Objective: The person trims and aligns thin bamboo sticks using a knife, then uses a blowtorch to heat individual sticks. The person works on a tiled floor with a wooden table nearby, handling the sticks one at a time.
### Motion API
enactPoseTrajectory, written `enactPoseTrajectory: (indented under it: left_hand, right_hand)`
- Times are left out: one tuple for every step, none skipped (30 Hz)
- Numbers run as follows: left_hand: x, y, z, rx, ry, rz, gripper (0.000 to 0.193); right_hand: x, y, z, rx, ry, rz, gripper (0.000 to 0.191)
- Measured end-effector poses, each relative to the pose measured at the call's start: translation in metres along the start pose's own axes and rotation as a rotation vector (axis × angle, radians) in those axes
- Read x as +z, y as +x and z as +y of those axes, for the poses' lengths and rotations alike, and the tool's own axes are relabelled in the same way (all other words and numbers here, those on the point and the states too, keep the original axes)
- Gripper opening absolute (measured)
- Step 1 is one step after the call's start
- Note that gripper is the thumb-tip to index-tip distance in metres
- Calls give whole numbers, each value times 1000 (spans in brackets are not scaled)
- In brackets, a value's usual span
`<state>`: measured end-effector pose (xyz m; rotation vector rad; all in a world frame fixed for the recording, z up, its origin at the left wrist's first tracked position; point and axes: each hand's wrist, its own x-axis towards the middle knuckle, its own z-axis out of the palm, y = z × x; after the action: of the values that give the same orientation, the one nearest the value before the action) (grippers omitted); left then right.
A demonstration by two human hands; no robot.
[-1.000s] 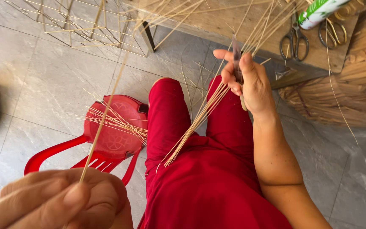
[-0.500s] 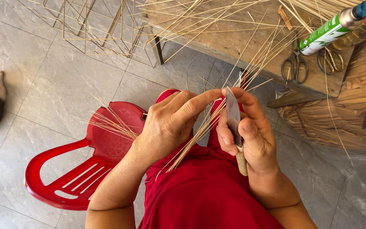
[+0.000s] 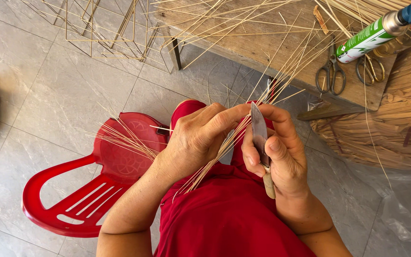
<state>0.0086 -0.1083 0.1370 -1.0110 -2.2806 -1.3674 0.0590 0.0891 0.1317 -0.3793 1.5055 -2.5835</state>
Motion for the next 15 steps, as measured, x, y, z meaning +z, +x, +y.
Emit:
enactPoseTrajectory:
  left_hand:
    - [1, 0, -1, -1, -15, 1, 52]
    - [1, 1, -2, 9, -6, 7, 53]
    - [3, 1, -3, 19, 3, 12, 53]
    - [4, 1, -4, 28, 12, 17, 54]
    - [5, 1, -4, 31, 41, 23, 56]
    - [6, 1, -5, 34, 70, 28, 57]
    - [7, 0, -6, 37, 98, 33, 58]
    - [8, -1, -6, 38, 102, 37, 60]
    - [9, -1, -7, 39, 104, 42, 61]
    - [9, -2, -7, 41, 108, 46, 62]
    - [11, -2, -8, 48, 117, 47, 62]
    - [12, -1, -8, 55, 127, 47, 62]
    - [13, -1, -9, 62, 135, 47, 62]
    - [14, -1, -9, 65, 138, 53, 61]
    - [14, -1, -10, 70, 141, 59, 61]
  right_hand:
    - [0, 0, 0, 0, -3, 7, 56]
    - [0, 0, 1, -1, -6, 14, 56]
    - [0, 0, 2, -2, -9, 22, 55]
    - [0, 0, 2, -8, -18, 26, 55]
    - [0, 0, 3, -14, -27, 29, 54]
    - [0, 0, 4, -20, -35, 32, 54]
    - [0, 0, 4, -23, -33, 34, 53]
    - [0, -1, 5, -23, -31, 36, 53]
    - [0, -1, 5, -23, -29, 38, 53]
    - [0, -1, 5, -25, -38, 52, 52]
    - [1, -2, 4, -27, -48, 67, 52]
    - [1, -2, 4, -28, -57, 83, 51]
    - [1, -2, 4, -27, -55, 79, 50]
    - [1, -1, 4, -27, -52, 75, 49]
    - [1, 0, 4, -27, -50, 71, 48]
